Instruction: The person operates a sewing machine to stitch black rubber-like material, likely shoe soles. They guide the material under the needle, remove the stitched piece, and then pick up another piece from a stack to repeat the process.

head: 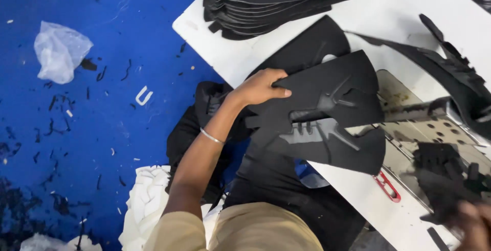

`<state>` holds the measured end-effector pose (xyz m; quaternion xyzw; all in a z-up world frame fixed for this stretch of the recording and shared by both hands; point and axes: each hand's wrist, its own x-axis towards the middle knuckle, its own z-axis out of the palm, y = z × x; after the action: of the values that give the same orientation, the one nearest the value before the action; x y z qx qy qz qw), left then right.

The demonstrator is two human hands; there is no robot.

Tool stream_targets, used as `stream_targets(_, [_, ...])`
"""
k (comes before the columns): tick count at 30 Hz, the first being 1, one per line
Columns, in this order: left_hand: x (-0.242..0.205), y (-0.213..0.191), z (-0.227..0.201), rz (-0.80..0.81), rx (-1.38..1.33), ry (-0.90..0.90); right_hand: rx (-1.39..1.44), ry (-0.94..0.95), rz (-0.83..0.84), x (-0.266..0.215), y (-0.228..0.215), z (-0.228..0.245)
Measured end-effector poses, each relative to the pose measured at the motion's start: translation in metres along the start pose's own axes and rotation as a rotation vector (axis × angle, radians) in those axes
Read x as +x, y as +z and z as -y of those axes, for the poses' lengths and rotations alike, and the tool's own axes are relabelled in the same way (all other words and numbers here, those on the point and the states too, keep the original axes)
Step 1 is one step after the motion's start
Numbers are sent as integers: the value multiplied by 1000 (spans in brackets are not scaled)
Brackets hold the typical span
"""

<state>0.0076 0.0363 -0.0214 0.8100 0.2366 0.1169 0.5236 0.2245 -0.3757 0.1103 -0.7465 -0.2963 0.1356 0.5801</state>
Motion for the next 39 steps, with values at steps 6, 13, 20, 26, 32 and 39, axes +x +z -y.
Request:
stream_targets(6, [3,1,8,17,-137,23,453,239,262,58,144,-43])
stream_targets(13, [2,6,6,20,-56,-141,211,389,404,110,241,-49])
stream_targets(20, [4,10,7,1,-94,-178,205,473,441,114,237,-49])
stream_targets(26, [1,7,-4,-7,-76,-190,225,435,413,110,239,-51])
stream_targets(32, [2,9,2,5,-69,-150,206,437,421,109,239,-48])
stream_targets(39, [2,7,3,7,-75,-116,231,434,411,111,240,-60])
